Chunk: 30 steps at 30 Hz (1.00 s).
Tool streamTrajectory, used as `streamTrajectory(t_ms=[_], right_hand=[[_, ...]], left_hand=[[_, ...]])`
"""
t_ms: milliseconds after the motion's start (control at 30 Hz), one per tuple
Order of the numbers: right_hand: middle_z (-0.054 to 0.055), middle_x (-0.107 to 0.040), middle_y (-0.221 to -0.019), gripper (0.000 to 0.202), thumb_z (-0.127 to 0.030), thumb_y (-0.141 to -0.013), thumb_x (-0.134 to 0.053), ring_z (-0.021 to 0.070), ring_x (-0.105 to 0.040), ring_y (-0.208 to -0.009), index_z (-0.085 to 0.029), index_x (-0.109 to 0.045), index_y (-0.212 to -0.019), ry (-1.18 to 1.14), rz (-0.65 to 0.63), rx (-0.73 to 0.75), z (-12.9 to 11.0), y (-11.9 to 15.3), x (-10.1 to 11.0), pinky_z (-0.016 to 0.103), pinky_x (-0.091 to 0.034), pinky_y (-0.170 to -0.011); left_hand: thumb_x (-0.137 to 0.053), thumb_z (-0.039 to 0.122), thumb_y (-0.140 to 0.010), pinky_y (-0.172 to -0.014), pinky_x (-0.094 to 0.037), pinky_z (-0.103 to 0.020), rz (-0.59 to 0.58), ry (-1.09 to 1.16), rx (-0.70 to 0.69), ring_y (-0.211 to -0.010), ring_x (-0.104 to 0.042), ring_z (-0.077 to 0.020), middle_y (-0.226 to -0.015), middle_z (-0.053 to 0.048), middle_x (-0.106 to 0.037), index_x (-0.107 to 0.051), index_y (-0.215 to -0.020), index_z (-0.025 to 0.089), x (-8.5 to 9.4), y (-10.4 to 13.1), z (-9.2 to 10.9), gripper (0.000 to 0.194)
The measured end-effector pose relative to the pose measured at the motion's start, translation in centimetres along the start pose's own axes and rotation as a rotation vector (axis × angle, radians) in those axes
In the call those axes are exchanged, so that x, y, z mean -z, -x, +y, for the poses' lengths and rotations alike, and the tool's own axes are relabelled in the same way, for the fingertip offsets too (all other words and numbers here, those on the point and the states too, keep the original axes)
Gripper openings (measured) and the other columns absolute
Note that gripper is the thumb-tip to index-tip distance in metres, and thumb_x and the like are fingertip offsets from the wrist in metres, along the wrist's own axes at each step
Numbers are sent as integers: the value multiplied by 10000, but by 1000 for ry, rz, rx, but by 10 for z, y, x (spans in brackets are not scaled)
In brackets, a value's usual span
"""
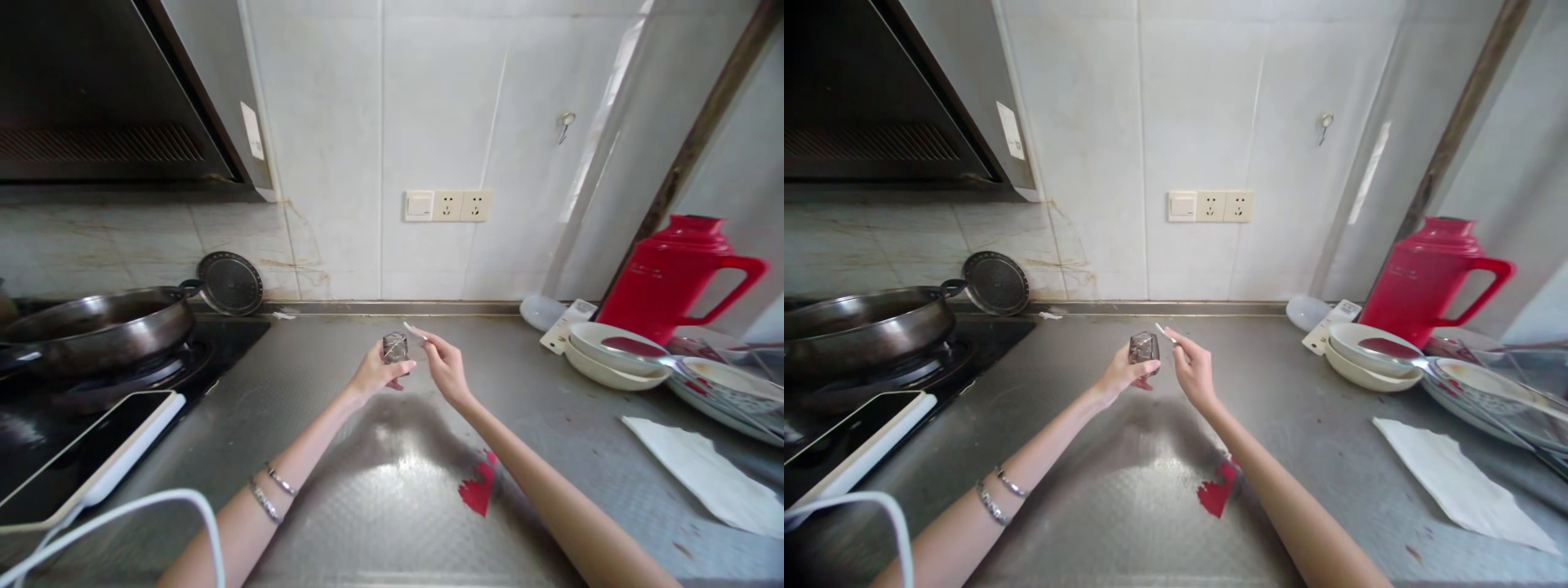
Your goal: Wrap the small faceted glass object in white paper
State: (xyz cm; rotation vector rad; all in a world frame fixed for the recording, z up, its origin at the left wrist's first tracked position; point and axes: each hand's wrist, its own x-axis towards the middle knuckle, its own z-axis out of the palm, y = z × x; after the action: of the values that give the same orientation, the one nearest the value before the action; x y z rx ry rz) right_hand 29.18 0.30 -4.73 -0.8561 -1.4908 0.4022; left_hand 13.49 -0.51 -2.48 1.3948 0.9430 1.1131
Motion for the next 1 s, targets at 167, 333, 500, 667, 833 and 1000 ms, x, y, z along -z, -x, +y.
streamTrajectory(t_ms=[167,333,500,667,833,1000], right_hand=[[70,-634,-1248,385,-417,-850,-519,259,-596,-1123,-217,-668,-1142,-429,-210,-375,-1,-5,-6,401,-525,-892],[61,-612,-1275,471,-387,-771,-659,263,-573,-1157,-241,-612,-1216,-483,-367,-358,-8,-4,-1,400,-467,-967],[58,-615,-1271,571,-349,-691,-744,263,-555,-1189,-235,-593,-1230,-465,-381,-375,-13,-4,1,407,-420,-1025],[66,-674,-1158,501,-381,-682,-754,262,-611,-1092,-206,-647,-1139,-457,-292,-424,-12,-3,-1,403,-495,-936],[92,-700,-1040,441,-452,-696,-733,252,-666,-916,-166,-688,-1028,-534,-232,-564,-9,-4,-1,372,-589,-705],[111,-714,-950,412,-499,-752,-676,221,-688,-750,-137,-707,-946,-510,-215,-696,-9,-2,-4,336,-600,-585]], left_hand=[[-816,337,-597,-432,-535,-214,10,-131,-39,-701,-622,-151,-879,-42,-630,-513,-1096,158,0,-4,-10,610],[-812,411,-603,-423,-521,-203,11,-199,-87,-786,-650,-197,-962,-78,-654,-501,-1128,167,4,-10,-24,657],[-791,430,-630,-417,-497,-187,-18,-265,-141,-784,-649,-197,-1011,-87,-652,-494,-1174,175,7,-12,-29,669],[-809,384,-624,-685,-564,-292,-94,-212,-222,-931,-646,-219,-1153,-114,-618,-413,-1276,187,7,-12,-31,788],[-889,290,-497,-1024,-396,-480,-185,-283,-234,-1179,-544,-302,-1327,-187,-511,-87,-1475,211,12,-13,-38,1267],[-896,313,-439,-1082,-302,-526,-136,-480,-324,-1302,-409,-358,-1450,-184,-360,-161,-1480,244,23,-16,-43,1276]])
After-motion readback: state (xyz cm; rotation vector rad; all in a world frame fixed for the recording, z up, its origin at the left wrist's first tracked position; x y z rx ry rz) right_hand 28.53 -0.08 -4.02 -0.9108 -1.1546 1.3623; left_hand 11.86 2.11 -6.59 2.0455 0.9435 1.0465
